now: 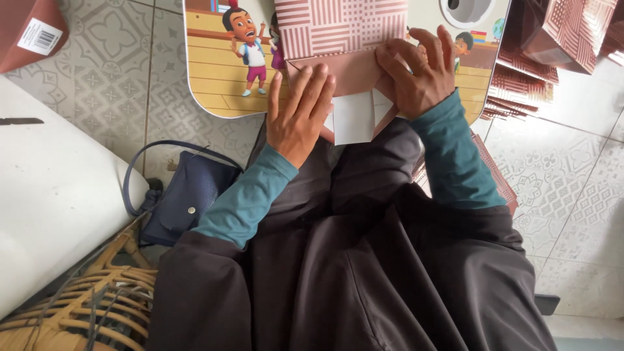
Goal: Folding pre-cut paper sheets into small boxes using hands on a lap desk.
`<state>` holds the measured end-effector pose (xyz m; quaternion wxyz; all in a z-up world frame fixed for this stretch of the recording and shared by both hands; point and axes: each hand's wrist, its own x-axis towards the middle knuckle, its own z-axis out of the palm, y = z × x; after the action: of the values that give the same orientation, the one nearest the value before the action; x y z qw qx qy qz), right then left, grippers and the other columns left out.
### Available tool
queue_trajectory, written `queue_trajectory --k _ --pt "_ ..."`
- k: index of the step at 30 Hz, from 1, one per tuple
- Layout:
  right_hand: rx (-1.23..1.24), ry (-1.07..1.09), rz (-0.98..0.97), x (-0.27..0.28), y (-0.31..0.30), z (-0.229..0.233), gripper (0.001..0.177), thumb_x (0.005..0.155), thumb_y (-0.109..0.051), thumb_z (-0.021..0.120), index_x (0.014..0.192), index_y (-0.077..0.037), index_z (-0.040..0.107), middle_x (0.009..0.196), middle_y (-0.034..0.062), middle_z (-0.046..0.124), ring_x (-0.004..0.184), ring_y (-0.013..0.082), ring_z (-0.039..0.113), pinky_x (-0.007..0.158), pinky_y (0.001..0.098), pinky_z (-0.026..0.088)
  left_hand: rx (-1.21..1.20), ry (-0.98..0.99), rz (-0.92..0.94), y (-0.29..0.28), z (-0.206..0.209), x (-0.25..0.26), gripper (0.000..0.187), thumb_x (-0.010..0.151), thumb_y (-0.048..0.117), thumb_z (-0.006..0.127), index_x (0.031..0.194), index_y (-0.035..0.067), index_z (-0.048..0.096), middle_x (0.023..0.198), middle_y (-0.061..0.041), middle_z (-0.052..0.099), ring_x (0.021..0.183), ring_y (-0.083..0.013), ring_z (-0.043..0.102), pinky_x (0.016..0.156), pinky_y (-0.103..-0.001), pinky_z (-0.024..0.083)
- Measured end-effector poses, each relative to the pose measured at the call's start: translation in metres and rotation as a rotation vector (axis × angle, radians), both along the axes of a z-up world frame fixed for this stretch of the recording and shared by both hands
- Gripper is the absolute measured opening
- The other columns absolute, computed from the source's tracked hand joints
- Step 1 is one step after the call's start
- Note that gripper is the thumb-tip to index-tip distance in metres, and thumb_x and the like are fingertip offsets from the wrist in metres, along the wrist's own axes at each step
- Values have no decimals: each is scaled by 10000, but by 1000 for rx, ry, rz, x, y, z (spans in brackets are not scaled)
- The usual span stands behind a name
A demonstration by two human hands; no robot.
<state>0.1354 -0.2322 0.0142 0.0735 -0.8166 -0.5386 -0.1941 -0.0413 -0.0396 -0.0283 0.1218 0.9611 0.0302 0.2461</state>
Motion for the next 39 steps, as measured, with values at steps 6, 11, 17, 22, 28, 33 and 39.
queue_trajectory --k 6,11,17,22,28,33,39 --pt "39 396 211 -26 58 27 330 924 -6 690 1246 34 744 1254 165 681 1122 313 585 987 413 507 -48 -85 10 0 -4 0 372 945 186 823 1295 110 722 1395 -26 579 1370 -244 522 1221 -485 279" --pt "-19 421 249 -45 93 18 468 1108 -374 454 1314 -66 739 1299 142 602 1193 354 491 1051 524 366 -126 -237 40 -2 -13 1 116 902 85 806 1018 84 811 1138 -50 700 1242 -252 625 1172 -484 350" --pt "-13 269 69 -61 90 9 415 1117 -406 554 1296 -125 802 1329 71 628 1299 335 448 1151 561 203 -106 -204 30 0 -12 1 124 896 115 808 1020 107 806 1184 -28 678 1222 -232 624 1108 -514 344" --pt "-20 49 -157 -46 62 -15 466 1192 -491 409 1256 -304 830 1339 -79 726 1333 275 426 1168 507 185 -51 -153 56 2 0 4 147 956 173 814 1101 148 807 1327 39 631 1312 -202 564 1086 -523 321" --pt "4 12 -278 -31 21 -15 307 1162 -294 579 1277 -191 844 1417 -49 611 1397 289 356 1197 513 108 26 -89 28 6 -2 1 413 936 217 877 1314 177 715 1367 24 610 1317 -203 570 1069 -534 337" --pt "-49 -269 -490 12 -26 -48 241 1152 -300 631 1219 -351 857 1443 -131 612 1387 225 335 1193 452 70 18 101 -122 11 -23 -5 1079 746 891 814 1567 295 448 1562 -112 434 1470 -330 376 1143 -644 260" --pt "276 116 -209 0 -37 -8 624 932 -43 690 1523 -79 493 1519 179 418 1312 402 553 1077 519 511 -9 256 -202 14 -22 -8 1235 654 537 1027 1636 287 320 1637 -152 256 1506 -409 248 1189 -688 183"
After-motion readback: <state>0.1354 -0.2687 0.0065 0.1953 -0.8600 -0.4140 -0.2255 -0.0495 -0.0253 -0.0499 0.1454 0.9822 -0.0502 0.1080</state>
